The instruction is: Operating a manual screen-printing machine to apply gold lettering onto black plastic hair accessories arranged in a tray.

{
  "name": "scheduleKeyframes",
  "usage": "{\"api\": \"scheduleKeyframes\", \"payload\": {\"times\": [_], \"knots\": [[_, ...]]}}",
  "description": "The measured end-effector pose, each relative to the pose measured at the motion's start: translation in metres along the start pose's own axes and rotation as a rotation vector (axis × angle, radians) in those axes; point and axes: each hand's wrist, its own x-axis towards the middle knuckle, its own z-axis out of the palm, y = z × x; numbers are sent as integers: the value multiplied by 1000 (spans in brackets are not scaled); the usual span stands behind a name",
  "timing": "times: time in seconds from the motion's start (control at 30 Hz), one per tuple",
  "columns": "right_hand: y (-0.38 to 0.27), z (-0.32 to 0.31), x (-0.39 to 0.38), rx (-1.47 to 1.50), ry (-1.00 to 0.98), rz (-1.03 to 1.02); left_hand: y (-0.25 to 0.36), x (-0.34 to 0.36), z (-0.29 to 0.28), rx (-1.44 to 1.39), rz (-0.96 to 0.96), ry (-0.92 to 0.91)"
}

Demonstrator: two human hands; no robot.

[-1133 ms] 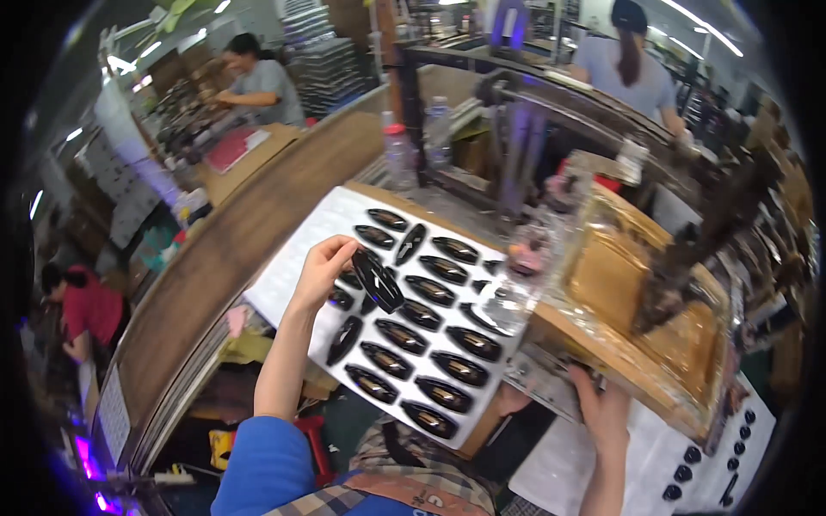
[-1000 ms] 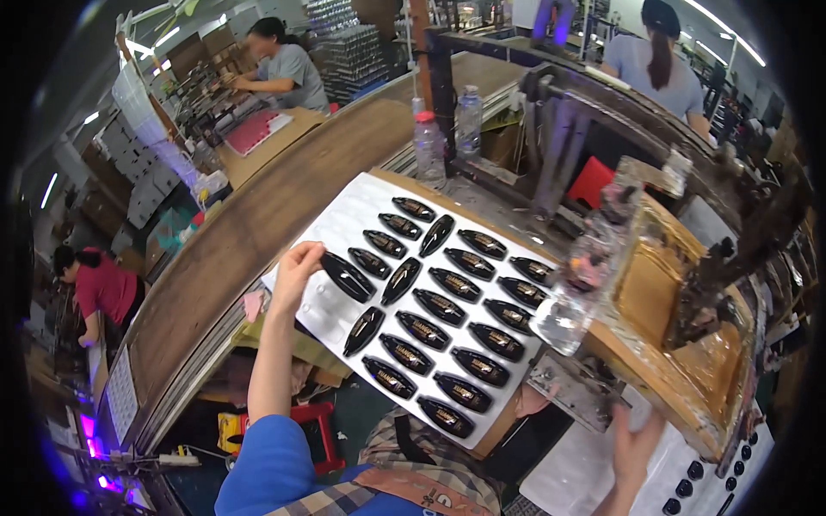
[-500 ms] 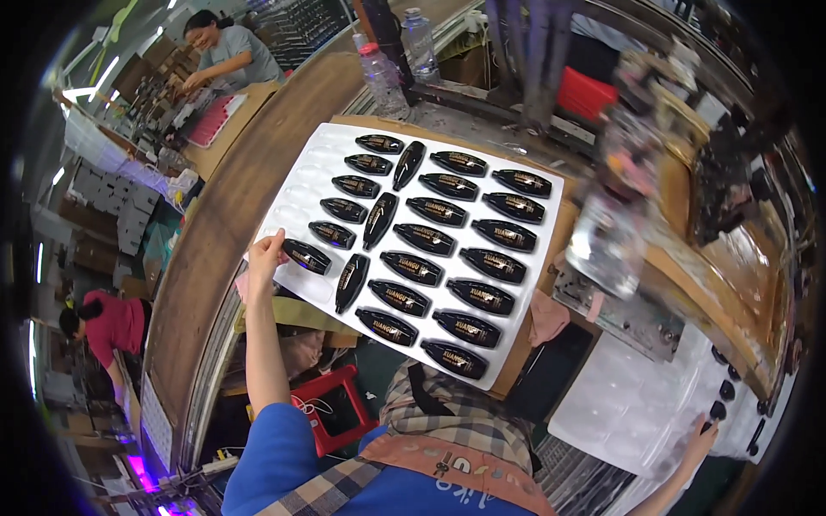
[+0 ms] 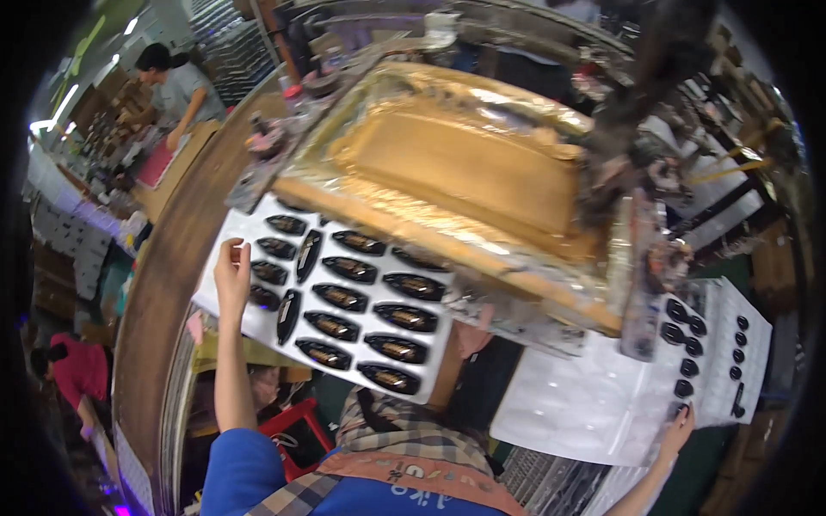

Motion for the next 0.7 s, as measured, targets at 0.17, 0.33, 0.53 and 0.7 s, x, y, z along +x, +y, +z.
{"api": "scheduleKeyframes", "payload": {"times": [0.17, 0.33, 0.53, 0.7], "knots": [[-182, -3, -10, 440, -73, 80, 141, -1, 57, -298, 542, -276], [-327, -13, -7, 702, -158, 69, 209, -9, 111, -408, 942, -252], [-406, -8, -3, 575, -133, -420, 244, 2, 131, -924, 582, -504], [-485, 1, 6, 701, -334, -438, 239, 16, 123, -1249, 257, -744]]}}
